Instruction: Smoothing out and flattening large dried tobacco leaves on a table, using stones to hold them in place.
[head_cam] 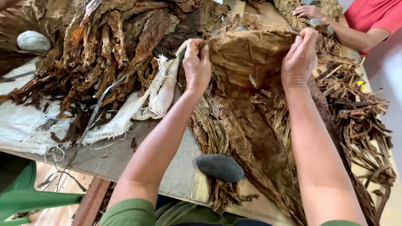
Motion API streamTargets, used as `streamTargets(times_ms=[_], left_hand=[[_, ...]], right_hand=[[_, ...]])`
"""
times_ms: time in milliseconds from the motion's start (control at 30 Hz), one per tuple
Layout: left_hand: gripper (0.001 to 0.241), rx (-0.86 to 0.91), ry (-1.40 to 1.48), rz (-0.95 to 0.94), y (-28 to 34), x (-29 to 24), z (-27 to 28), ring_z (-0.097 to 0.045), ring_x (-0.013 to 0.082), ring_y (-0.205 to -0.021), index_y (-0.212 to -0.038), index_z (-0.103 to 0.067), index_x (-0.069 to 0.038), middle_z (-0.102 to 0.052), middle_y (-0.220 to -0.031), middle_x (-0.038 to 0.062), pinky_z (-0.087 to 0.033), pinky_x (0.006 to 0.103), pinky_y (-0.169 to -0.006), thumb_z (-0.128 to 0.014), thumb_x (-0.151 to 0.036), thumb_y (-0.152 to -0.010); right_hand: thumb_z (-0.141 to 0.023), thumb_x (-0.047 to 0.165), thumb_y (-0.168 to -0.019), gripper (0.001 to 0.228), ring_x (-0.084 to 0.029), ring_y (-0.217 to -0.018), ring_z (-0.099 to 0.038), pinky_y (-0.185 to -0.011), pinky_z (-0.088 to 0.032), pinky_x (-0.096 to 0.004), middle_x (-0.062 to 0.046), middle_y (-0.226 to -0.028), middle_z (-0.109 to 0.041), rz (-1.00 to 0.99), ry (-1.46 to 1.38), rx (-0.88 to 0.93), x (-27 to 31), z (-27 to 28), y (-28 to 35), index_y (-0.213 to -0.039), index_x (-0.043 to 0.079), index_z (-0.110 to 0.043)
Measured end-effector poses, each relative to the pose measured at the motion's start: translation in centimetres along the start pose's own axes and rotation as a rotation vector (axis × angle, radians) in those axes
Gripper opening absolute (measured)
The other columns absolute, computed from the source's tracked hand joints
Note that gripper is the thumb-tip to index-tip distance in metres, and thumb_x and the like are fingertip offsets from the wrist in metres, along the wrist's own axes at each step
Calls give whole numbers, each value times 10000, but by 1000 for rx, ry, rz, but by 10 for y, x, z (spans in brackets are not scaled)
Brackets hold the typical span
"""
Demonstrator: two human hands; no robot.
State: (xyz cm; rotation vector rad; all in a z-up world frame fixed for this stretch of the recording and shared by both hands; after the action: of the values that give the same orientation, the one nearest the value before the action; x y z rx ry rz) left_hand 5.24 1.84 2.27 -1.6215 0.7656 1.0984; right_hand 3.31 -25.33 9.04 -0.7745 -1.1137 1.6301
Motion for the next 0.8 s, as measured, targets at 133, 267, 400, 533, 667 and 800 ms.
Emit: streamTargets(times_ms=[133,267,400,533,667,800], left_hand=[[155,172,250,284,20,-26,-3,-487,73,-620,-1090,-576,-43,-607,-877,57,-435,168,-516,-485,-64,-966],[848,412,419,913,48,-89,-8,-532,297,-1122,-1264,-358,-105,-524,-1218,168,-431,472,-984,-363,-622,-592],[238,509,446,611,9,-57,-34,-613,141,-637,-923,-683,-162,-727,-798,40,-487,260,-574,-745,-292,-734],[116,498,668,205,5,-90,-41,-618,62,-700,-928,-687,-114,-707,-795,-7,-505,183,-689,-725,-152,-826],[127,573,628,-147,20,-123,-43,-595,121,-713,-1053,-607,-88,-627,-886,61,-566,229,-612,-585,-160,-950],[180,499,645,-317,30,-139,-39,-560,87,-721,-1106,-588,-69,-635,-867,33,-545,202,-643,-571,-186,-970]], right_hand=[[-263,91,-1081,166,-142,-559,-400,-426,-312,-239,-92,-835,-464,91,-34,-69,26,47,-6,-1017,17,-397],[-329,70,-1071,145,-213,-638,-517,-543,-420,-310,-140,-900,-541,250,-124,-79,53,80,-1,-1071,-11,-448],[-372,131,-1075,201,-312,-748,-572,-660,-451,-396,-191,-957,-575,236,-169,-31,83,114,-4,-1094,-39,-477],[-173,516,-1053,655,-122,-588,-595,-543,-374,-228,-47,-717,-636,-83,-260,252,80,110,-29,-1090,48,-630],[-255,742,-764,842,-288,-1180,-476,-1025,-270,-643,-161,-1224,-505,-609,-643,731,114,99,-45,-1236,104,-536],[-510,280,-1005,142,-47,-735,-500,-669,-481,-162,29,-883,-554,-483,-1112,583,115,72,-50,-983,146,-550]])
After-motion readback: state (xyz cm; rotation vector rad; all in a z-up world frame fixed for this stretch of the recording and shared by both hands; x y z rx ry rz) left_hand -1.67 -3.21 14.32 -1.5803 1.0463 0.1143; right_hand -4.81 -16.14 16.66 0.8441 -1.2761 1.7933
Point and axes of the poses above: each hand's wrist, its own y-axis away from the middle knuckle, its own z-axis out of the back of the hand, x = y × z, the point moved 6 cm from there along -y, towards the middle knuckle
